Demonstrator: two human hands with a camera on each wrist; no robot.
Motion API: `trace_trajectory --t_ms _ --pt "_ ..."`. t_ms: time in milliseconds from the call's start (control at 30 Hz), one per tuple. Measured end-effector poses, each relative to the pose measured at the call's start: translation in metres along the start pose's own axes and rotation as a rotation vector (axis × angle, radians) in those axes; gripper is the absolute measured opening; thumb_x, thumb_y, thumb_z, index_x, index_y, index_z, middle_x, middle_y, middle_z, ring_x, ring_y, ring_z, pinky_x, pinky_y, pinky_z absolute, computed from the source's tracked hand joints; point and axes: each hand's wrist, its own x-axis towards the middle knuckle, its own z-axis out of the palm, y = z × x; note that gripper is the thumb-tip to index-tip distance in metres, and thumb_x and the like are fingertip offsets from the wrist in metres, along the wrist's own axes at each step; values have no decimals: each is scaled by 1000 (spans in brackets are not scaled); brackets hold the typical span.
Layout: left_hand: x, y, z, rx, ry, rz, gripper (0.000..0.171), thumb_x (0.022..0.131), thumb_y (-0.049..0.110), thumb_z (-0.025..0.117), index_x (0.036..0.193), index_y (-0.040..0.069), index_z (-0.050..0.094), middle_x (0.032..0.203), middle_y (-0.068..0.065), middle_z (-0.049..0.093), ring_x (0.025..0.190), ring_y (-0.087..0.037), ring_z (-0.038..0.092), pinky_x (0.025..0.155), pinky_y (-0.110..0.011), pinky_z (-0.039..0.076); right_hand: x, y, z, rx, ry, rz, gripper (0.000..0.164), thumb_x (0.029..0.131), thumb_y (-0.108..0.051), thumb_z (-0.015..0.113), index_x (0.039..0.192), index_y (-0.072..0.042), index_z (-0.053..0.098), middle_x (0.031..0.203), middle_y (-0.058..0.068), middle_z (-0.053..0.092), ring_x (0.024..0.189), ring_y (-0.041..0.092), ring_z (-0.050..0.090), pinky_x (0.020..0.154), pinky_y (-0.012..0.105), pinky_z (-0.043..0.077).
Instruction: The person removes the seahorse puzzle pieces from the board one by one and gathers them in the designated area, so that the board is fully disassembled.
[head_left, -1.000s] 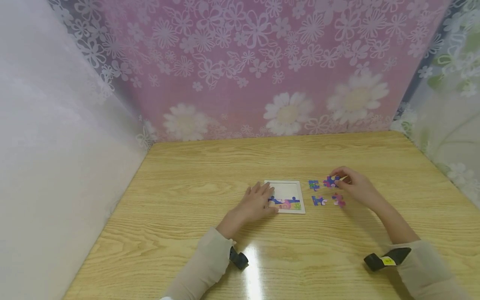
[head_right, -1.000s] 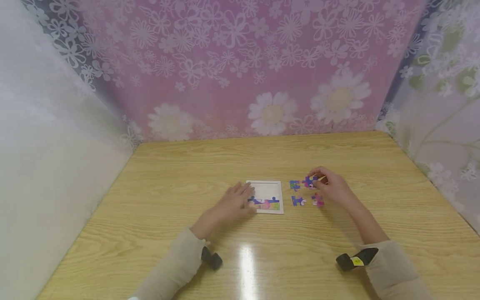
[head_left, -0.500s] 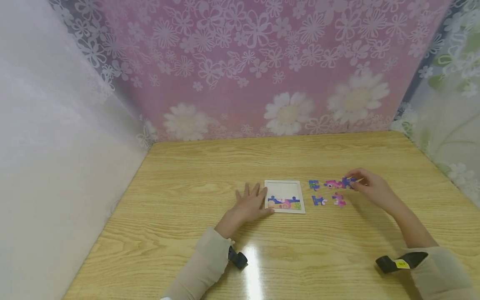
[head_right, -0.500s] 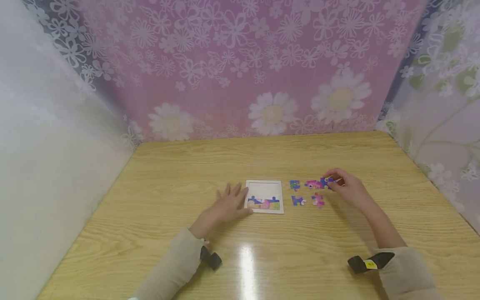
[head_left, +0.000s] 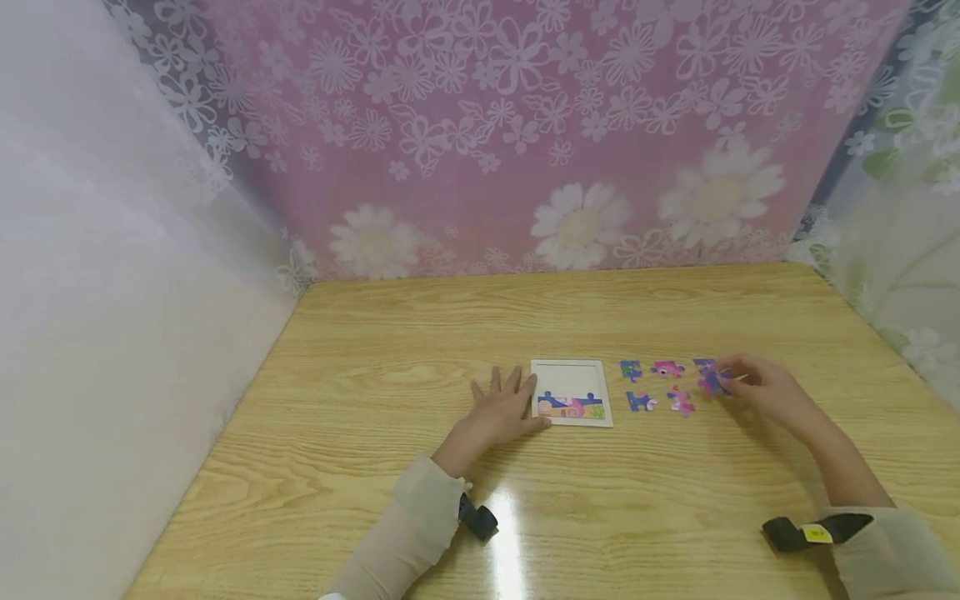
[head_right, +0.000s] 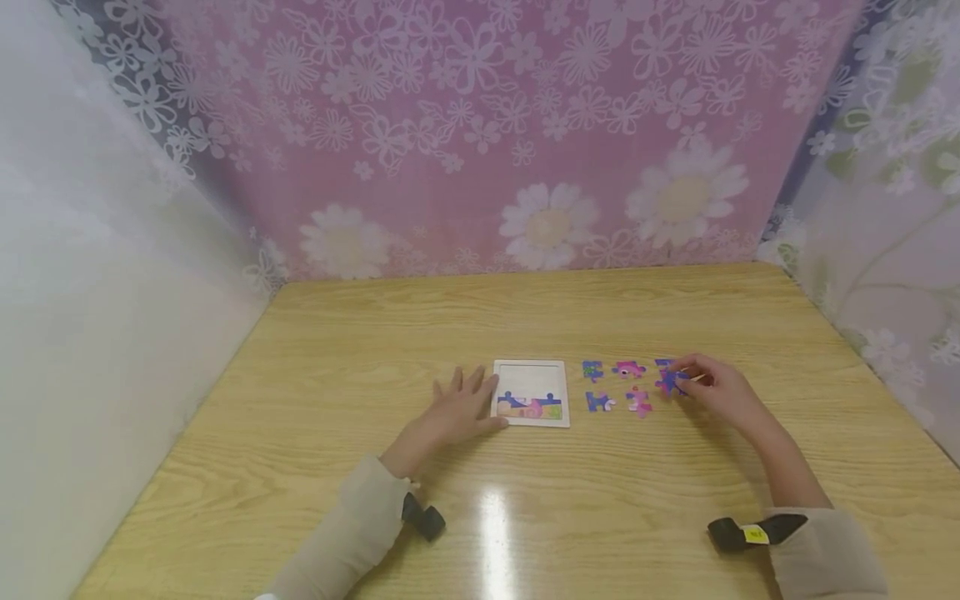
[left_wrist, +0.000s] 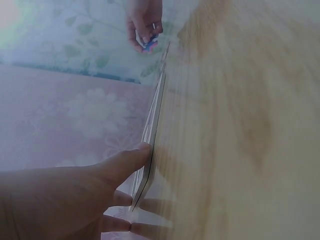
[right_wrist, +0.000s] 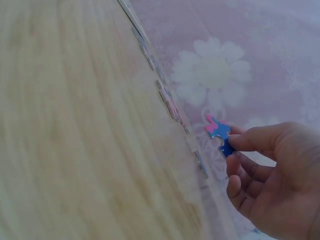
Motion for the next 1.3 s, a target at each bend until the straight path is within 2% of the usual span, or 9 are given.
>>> trace_trajectory --t_ms 167,433,567,733,1300 --pt "1 1 0 16 -1 0 75 90 55 45 148 14 20 150 -15 11 132 -46 2 95 -68 7 -3 8 0 30 -39 46 23 94 -10 52 111 5 54 97 19 59 73 8 55 53 29 46" --pt "1 0 1 9 -1 -9 76 90 55 45 148 14 20 151 -15 11 132 -46 2 95 -68 7 -7 13 -2 -39 -35 38 24 93 -10 54 112 5 58 101 15 58 74 6 50 55 26 43" --pt "0 1 1 18 -1 -5 76 90 56 45 148 14 20 151 -15 11 132 -46 2 95 -68 7 -9 16 -1 -54 -30 29 24 92 -9 54 112 4 59 104 20 58 76 3 49 58 24 43" --pt "0 1 0 11 -7 -10 76 90 55 45 148 14 20 151 -15 11 132 -45 2 95 -68 6 -11 21 3 -88 -8 18 23 91 -12 58 109 2 62 103 20 60 79 1 51 65 21 42" --pt "1 2 2 26 4 -13 76 89 55 47 147 15 23 150 -15 14 133 -45 5 95 -68 9 -13 26 9 -97 9 -36 22 90 -8 59 108 2 61 103 17 58 78 -2 48 63 21 42"
